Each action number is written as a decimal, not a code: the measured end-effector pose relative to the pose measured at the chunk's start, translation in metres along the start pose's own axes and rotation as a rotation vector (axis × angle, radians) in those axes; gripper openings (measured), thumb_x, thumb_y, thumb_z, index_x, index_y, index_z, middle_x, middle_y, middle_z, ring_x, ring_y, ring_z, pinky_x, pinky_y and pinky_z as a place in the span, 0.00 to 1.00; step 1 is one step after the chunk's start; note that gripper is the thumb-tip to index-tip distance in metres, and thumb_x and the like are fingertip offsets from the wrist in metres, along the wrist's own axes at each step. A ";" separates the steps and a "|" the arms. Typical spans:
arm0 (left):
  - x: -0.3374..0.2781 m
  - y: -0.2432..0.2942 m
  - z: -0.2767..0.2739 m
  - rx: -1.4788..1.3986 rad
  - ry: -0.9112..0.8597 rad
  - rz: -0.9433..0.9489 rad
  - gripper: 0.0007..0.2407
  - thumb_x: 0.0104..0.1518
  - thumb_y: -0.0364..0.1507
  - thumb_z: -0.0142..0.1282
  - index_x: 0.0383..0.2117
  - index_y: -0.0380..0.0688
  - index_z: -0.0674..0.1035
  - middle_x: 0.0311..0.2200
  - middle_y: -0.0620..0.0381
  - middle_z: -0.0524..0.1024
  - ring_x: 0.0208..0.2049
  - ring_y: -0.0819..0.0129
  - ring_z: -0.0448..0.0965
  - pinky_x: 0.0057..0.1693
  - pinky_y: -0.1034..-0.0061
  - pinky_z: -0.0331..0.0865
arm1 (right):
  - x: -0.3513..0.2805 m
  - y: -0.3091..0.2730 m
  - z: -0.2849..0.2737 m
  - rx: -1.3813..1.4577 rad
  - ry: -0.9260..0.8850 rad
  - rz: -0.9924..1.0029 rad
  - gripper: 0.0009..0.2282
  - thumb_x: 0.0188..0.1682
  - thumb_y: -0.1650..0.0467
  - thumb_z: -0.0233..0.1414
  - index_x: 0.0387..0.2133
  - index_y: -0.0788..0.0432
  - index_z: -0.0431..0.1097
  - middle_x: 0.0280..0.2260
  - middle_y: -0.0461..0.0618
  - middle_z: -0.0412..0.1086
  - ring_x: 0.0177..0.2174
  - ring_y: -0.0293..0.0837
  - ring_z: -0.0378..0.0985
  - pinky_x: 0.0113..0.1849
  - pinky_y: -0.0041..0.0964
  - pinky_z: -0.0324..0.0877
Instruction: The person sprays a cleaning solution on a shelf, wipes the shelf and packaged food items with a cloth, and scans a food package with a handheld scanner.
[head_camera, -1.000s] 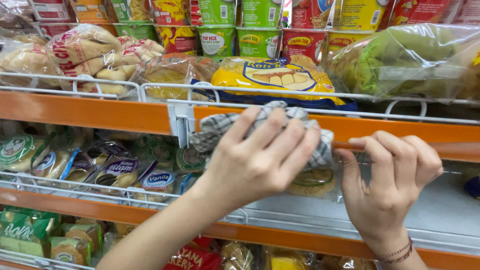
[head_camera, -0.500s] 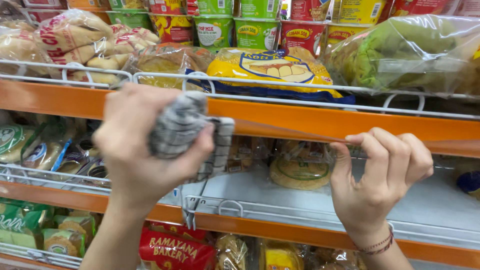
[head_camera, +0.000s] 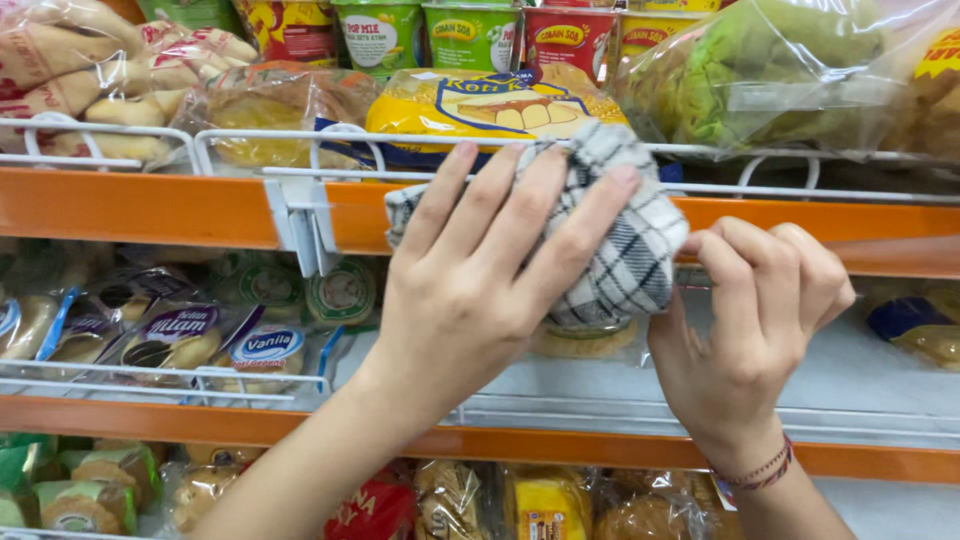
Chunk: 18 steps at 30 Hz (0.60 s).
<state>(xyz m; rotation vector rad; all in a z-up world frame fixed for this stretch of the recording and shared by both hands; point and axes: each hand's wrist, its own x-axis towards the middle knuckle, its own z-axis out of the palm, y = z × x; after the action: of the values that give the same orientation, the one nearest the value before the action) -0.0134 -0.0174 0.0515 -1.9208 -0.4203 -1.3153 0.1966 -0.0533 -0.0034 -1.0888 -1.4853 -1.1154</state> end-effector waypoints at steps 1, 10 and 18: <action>-0.002 -0.002 0.000 -0.009 -0.027 -0.013 0.16 0.66 0.29 0.52 0.60 0.45 0.75 0.48 0.50 0.75 0.53 0.55 0.75 0.68 0.57 0.60 | 0.001 0.000 -0.001 0.009 0.003 -0.012 0.17 0.42 0.77 0.62 0.46 0.63 0.71 0.46 0.52 0.68 0.50 0.55 0.65 0.53 0.48 0.55; 0.022 0.025 0.013 0.077 -0.020 -0.048 0.10 0.52 0.28 0.56 0.39 0.43 0.80 0.32 0.54 0.73 0.37 0.59 0.73 0.49 0.62 0.63 | -0.002 0.027 -0.013 0.026 0.002 -0.097 0.17 0.40 0.75 0.66 0.44 0.60 0.74 0.49 0.55 0.68 0.52 0.57 0.67 0.57 0.56 0.62; 0.060 0.089 0.060 0.019 0.041 -0.020 0.09 0.54 0.29 0.57 0.40 0.43 0.80 0.33 0.55 0.74 0.38 0.61 0.73 0.48 0.64 0.64 | -0.042 0.102 -0.046 -0.009 0.104 0.027 0.16 0.43 0.74 0.65 0.45 0.60 0.71 0.51 0.55 0.66 0.53 0.58 0.66 0.55 0.51 0.63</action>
<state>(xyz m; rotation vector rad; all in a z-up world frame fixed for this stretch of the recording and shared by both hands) 0.1073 -0.0411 0.0591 -1.8748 -0.4306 -1.3564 0.3099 -0.0833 -0.0250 -1.0380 -1.3816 -1.1434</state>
